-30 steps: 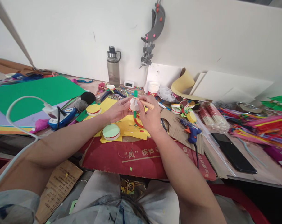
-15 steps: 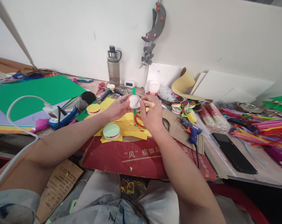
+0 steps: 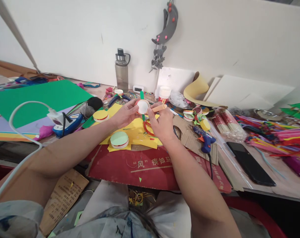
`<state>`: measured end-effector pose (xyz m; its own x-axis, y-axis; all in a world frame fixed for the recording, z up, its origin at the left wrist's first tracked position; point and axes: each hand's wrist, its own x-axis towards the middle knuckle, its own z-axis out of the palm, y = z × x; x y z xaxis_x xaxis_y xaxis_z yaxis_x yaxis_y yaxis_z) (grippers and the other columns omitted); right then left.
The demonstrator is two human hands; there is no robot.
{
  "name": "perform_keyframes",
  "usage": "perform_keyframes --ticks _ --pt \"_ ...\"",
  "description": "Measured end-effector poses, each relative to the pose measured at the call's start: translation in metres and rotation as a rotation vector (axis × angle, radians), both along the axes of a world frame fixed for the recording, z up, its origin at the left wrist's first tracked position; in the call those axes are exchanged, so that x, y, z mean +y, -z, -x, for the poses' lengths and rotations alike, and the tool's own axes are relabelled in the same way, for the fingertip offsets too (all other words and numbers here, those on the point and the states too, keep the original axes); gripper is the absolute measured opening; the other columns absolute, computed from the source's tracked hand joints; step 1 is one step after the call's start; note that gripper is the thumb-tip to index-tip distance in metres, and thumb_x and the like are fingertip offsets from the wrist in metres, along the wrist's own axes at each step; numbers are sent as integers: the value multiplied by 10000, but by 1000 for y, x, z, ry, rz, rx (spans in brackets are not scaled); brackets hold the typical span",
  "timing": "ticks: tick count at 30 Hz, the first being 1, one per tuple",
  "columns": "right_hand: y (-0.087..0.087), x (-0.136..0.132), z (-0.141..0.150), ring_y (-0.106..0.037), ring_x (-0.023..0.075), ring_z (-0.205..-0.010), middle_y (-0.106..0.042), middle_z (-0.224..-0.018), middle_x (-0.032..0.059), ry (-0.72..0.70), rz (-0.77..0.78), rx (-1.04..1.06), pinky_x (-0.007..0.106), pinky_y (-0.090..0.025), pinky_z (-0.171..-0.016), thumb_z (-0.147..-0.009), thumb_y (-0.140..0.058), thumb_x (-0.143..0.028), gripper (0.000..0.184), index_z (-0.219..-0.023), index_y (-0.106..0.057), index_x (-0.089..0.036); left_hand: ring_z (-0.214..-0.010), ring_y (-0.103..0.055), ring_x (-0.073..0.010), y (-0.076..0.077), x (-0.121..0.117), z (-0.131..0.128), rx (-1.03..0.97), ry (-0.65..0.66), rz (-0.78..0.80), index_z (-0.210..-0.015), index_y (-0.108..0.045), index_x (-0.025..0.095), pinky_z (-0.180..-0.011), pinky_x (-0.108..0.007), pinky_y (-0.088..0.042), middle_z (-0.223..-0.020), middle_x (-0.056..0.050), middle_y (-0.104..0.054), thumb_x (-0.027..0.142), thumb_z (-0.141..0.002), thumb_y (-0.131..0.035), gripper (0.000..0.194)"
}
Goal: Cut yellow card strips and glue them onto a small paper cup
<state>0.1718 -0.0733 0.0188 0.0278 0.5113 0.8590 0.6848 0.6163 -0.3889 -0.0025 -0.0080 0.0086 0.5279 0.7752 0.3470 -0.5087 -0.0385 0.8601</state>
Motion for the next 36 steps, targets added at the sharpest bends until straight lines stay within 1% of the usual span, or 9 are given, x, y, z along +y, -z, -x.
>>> perform_keyframes --ticks 3,8,13,17,20,22,26,32,36 --pt "-1 -1 1 -674 217 -731 -727 -767 27 -51 12 31 383 -515 -732 -988 -575 -494 305 -838 -642 -237 -870 -678 -130 0 -1 0 -6 14 7 -1113 -734 206 -745 -244 -558 -1073 -38 -739 488 -641 -961 595" --pt "-1 -2 2 -701 217 -761 -743 -798 28 -122 59 63 377 -535 -742 -986 -582 -522 318 -870 -653 -234 -909 -675 -145 1 -1 -1 4 24 14 -1112 -738 213 -765 -260 -552 -1100 -38 -725 499 -633 -962 601" --pt "0 -2 4 -722 226 -801 -757 -838 43 -150 60 76 394 -552 -778 -991 -588 -534 330 -902 -675 -228 -896 -669 -132 5 2 -1 23 46 15 -1135 -735 224 -787 -284 -548 -1097 -25 -705 495 -656 -950 590" --pt "1 -2 6 -731 233 -838 -760 -877 51 -161 26 109 406 -566 -800 -990 -598 -550 334 -924 -681 -233 -895 -668 -136 7 2 -2 32 48 25 -1126 -727 227 -769 -276 -536 -1096 -26 -705 485 -663 -949 574" --pt "0 -2 7 -734 226 -868 -761 -905 43 -172 -22 120 401 -572 -826 -998 -609 -518 295 -945 -690 -239 -899 -675 -142 7 1 -2 34 62 26 -1127 -723 232 -753 -269 -535 -1097 -28 -709 483 -646 -959 592" --pt "0 -3 8 -732 219 -877 -761 -912 40 -169 -60 127 389 -575 -824 -1003 -617 -480 256 -951 -696 -242 -896 -678 -139 8 0 -3 40 68 19 -1130 -722 233 -749 -269 -539 -1093 -25 -707 485 -649 -959 593" --pt "0 -1 7 -719 199 -838 -754 -896 30 -120 -117 144 361 -571 -776 -1005 -627 -421 202 -946 -699 -242 -898 -696 -143 9 0 -3 50 79 9 -1157 -714 231 -759 -277 -549 -1114 -31 -712 497 -662 -950 609" --pt "0 1 4 -707 201 -860 -740 -906 31 -39 -125 135 371 -555 -788 -1007 -620 -424 210 -942 -684 -235 -912 -737 -165 9 1 -2 40 95 18 -1147 -710 230 -738 -259 -566 -1103 -33 -730 464 -669 -955 586" --pt "0 0 3 -695 195 -851 -714 -911 23 -75 -124 191 366 -547 -789 -1015 -606 -432 213 -970 -671 -234 -920 -775 -216 8 2 -1 2 138 58 -1152 -701 207 -775 -299 -593 -1119 -67 -765 510 -696 -930 593"
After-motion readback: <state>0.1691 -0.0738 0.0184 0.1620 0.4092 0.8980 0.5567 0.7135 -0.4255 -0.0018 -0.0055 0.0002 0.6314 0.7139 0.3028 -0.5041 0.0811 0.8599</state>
